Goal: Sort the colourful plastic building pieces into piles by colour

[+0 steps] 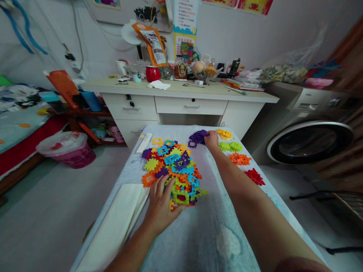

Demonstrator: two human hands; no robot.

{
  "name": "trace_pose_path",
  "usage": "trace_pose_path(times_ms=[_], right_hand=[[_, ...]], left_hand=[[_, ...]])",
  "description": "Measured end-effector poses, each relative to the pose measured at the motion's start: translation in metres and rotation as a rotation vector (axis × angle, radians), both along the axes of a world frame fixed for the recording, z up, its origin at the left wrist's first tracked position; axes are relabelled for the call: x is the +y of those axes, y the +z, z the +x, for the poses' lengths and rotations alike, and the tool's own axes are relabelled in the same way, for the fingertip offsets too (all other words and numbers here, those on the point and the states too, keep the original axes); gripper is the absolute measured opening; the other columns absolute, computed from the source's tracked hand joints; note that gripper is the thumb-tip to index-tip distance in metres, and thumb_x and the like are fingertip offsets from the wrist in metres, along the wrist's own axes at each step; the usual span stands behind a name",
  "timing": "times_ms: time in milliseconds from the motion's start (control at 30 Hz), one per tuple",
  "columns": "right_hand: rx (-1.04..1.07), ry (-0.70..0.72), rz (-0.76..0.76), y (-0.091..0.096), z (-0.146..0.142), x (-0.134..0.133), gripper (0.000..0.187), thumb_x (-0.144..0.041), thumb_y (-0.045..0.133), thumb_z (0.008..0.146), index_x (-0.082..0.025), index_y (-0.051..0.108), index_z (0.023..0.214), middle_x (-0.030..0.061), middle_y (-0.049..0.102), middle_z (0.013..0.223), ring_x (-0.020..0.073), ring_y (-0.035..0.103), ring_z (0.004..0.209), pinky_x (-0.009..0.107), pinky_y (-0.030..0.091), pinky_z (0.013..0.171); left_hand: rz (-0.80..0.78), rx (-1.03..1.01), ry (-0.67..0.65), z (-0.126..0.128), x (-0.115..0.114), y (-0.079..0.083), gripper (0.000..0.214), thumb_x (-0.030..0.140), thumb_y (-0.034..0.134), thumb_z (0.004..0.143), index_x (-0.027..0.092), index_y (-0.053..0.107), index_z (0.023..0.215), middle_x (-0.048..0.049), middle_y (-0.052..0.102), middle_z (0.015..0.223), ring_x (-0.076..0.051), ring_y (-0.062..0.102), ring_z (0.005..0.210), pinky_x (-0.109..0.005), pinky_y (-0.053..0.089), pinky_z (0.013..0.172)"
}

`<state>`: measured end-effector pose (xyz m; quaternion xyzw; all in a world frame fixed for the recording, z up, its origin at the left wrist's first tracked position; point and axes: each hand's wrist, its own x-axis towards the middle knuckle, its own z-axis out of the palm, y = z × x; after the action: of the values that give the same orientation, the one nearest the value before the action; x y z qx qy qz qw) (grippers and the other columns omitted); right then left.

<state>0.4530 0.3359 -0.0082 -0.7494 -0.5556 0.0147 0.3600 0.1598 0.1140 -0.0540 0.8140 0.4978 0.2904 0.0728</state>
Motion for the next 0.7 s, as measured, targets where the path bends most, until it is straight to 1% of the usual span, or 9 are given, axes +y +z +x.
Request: trace_pose_path(times_ms=[100, 167, 233, 333, 433, 500, 567, 633, 700], right_hand=[[-0.089, 0.129, -0.061, -0.008, -0.014, -0.016, 0.028, -0.010, 0.048, 0.081, -0.012, 0.066, 0.102, 0.0134, 0.060, 0.109, 0.0205, 0.056, 0.102, 0.029, 0.042, 0.094], [-0.173, 0.250, -0.166, -0.013, -0.026, -0.028, 0.028, -0.014, 0.049, 0.084, -0.014, 0.067, 0.106, 0.0120, 0.061, 0.107, 0.0207, 0.057, 0.101, 0.029, 0.042, 0.093], [-0.259, 0.337, -0.271, -0.017, -0.037, -0.036, 0.033, -0.016, 0.051, 0.086, -0.017, 0.065, 0.116, 0.0124, 0.059, 0.112, 0.0213, 0.058, 0.103, 0.029, 0.043, 0.092], [-0.352, 0.352, -0.414, -0.017, -0.049, -0.039, 0.038, -0.016, 0.048, 0.089, -0.018, 0.061, 0.124, 0.0144, 0.056, 0.118, 0.0223, 0.059, 0.105, 0.029, 0.044, 0.091], [-0.365, 0.332, -0.499, -0.012, -0.054, -0.036, 0.031, -0.014, 0.046, 0.090, -0.018, 0.066, 0.115, 0.0152, 0.056, 0.117, 0.0232, 0.060, 0.103, 0.031, 0.046, 0.088], [-0.322, 0.341, -0.479, -0.010, -0.053, -0.035, 0.025, -0.014, 0.051, 0.088, -0.017, 0.069, 0.105, 0.0157, 0.057, 0.114, 0.0244, 0.062, 0.099, 0.033, 0.046, 0.085], [-0.262, 0.364, -0.413, -0.009, -0.049, -0.036, 0.019, -0.013, 0.056, 0.085, -0.017, 0.071, 0.096, 0.0155, 0.057, 0.110, 0.0246, 0.062, 0.094, 0.034, 0.046, 0.084], [-0.221, 0.376, -0.331, -0.007, -0.041, -0.036, 0.018, -0.011, 0.056, 0.083, -0.017, 0.071, 0.092, 0.0141, 0.057, 0.106, 0.0236, 0.062, 0.091, 0.033, 0.046, 0.083], [-0.191, 0.359, -0.244, -0.004, -0.031, -0.033, 0.020, -0.010, 0.055, 0.082, -0.017, 0.071, 0.092, 0.0126, 0.057, 0.104, 0.0226, 0.060, 0.091, 0.033, 0.045, 0.085]], left_hand=[[0.001, 0.003, 0.001, 0.001, 0.001, 0.001, 0.082, 0.054, 0.071, 0.070, 0.022, 0.042, 0.140, -0.0148, 0.039, 0.147, -0.036, 0.033, 0.137, -0.057, 0.031, 0.113], [0.000, 0.003, 0.003, 0.001, 0.001, 0.002, 0.082, 0.053, 0.071, 0.070, 0.022, 0.042, 0.140, -0.0148, 0.040, 0.147, -0.036, 0.034, 0.137, -0.057, 0.031, 0.112], [-0.004, 0.004, 0.003, 0.002, 0.001, 0.003, 0.081, 0.051, 0.072, 0.070, 0.022, 0.042, 0.140, -0.0146, 0.040, 0.146, -0.036, 0.034, 0.137, -0.057, 0.031, 0.112], [-0.010, -0.003, 0.006, 0.002, 0.000, 0.004, 0.080, 0.050, 0.072, 0.070, 0.022, 0.043, 0.140, -0.0142, 0.040, 0.146, -0.035, 0.035, 0.136, -0.057, 0.031, 0.112], [-0.008, -0.013, 0.008, 0.002, 0.000, 0.005, 0.080, 0.051, 0.072, 0.070, 0.023, 0.043, 0.139, -0.0141, 0.040, 0.146, -0.035, 0.036, 0.136, -0.056, 0.032, 0.112], [-0.006, -0.010, 0.006, 0.002, -0.001, 0.005, 0.080, 0.051, 0.072, 0.070, 0.022, 0.043, 0.139, -0.0142, 0.040, 0.146, -0.035, 0.036, 0.136, -0.056, 0.032, 0.112], [-0.004, 0.000, 0.004, 0.002, -0.001, 0.004, 0.080, 0.051, 0.071, 0.071, 0.022, 0.042, 0.139, -0.0145, 0.040, 0.146, -0.035, 0.035, 0.136, -0.057, 0.032, 0.112], [0.000, 0.006, 0.000, 0.001, -0.001, 0.003, 0.080, 0.051, 0.070, 0.072, 0.022, 0.041, 0.140, -0.0148, 0.039, 0.147, -0.035, 0.034, 0.136, -0.057, 0.031, 0.112], [0.006, 0.005, -0.005, 0.001, -0.001, 0.002, 0.080, 0.052, 0.070, 0.072, 0.022, 0.041, 0.140, -0.0149, 0.039, 0.147, -0.036, 0.034, 0.137, -0.058, 0.031, 0.112]])
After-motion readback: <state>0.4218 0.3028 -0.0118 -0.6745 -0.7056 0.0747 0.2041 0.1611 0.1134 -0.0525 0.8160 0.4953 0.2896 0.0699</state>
